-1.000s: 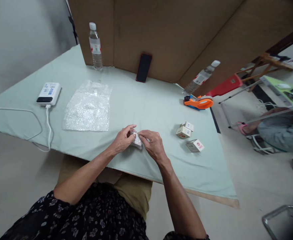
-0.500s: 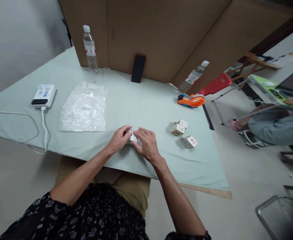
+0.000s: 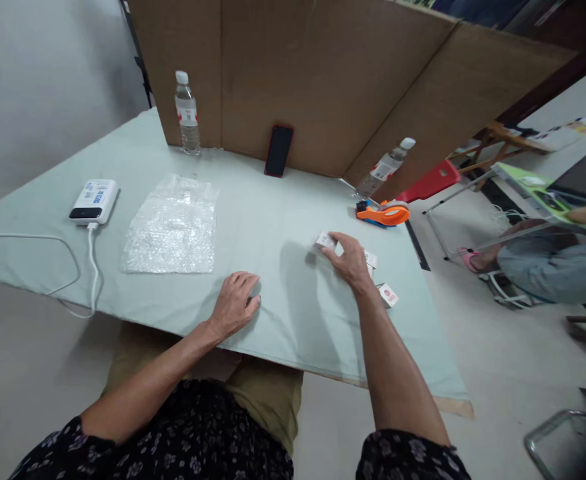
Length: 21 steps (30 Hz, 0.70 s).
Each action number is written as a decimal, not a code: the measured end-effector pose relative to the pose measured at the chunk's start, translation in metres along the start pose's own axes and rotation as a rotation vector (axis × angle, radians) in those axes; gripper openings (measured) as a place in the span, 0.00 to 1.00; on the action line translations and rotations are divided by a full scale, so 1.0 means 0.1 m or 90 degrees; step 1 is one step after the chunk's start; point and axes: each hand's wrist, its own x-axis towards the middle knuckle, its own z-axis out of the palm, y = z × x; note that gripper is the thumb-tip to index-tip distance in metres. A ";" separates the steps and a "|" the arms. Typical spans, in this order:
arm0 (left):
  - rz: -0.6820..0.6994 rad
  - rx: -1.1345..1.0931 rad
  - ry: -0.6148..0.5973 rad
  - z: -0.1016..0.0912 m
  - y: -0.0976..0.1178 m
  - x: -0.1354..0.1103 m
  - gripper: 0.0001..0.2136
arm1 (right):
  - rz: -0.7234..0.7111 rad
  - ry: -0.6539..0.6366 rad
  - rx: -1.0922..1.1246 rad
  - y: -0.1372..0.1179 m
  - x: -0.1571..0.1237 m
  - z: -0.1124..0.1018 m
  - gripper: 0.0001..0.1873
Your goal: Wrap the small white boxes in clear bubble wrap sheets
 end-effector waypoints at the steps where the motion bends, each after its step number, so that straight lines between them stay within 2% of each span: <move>1: 0.006 0.009 -0.002 0.01 0.01 -0.01 0.18 | 0.026 -0.014 -0.024 0.12 0.09 -0.02 0.22; 4: 0.019 0.013 -0.002 0.01 0.04 -0.01 0.16 | 0.105 -0.086 -0.096 0.36 0.23 -0.08 0.21; 6: 0.034 0.011 0.007 -0.05 0.03 -0.01 0.15 | 0.114 -0.098 -0.116 0.40 0.24 -0.11 0.21; 8: 0.037 0.038 0.032 -0.18 -0.02 -0.02 0.14 | 0.091 -0.058 -0.151 0.35 0.18 -0.11 0.25; 10: 0.006 0.098 0.068 -0.39 -0.13 -0.05 0.15 | 0.055 0.001 -0.148 0.19 0.06 -0.05 0.26; 12: -0.056 0.168 0.101 -0.64 -0.31 -0.10 0.17 | -0.003 0.021 -0.093 -0.11 -0.10 0.09 0.22; 14: -0.111 0.220 0.123 -0.85 -0.51 -0.18 0.18 | -0.067 -0.014 -0.012 -0.54 -0.27 0.31 0.15; 16: -0.148 0.249 0.136 -1.00 -0.69 -0.25 0.19 | -0.136 -0.076 0.067 -1.08 -0.41 0.58 0.12; 19: -0.182 0.261 0.159 -1.07 -0.84 -0.35 0.21 | -0.254 -0.152 0.116 -1.86 -0.49 0.96 0.17; 21: -0.188 0.262 0.174 -1.06 -0.85 -0.40 0.21 | -0.296 -0.175 0.085 -2.23 -0.45 1.14 0.21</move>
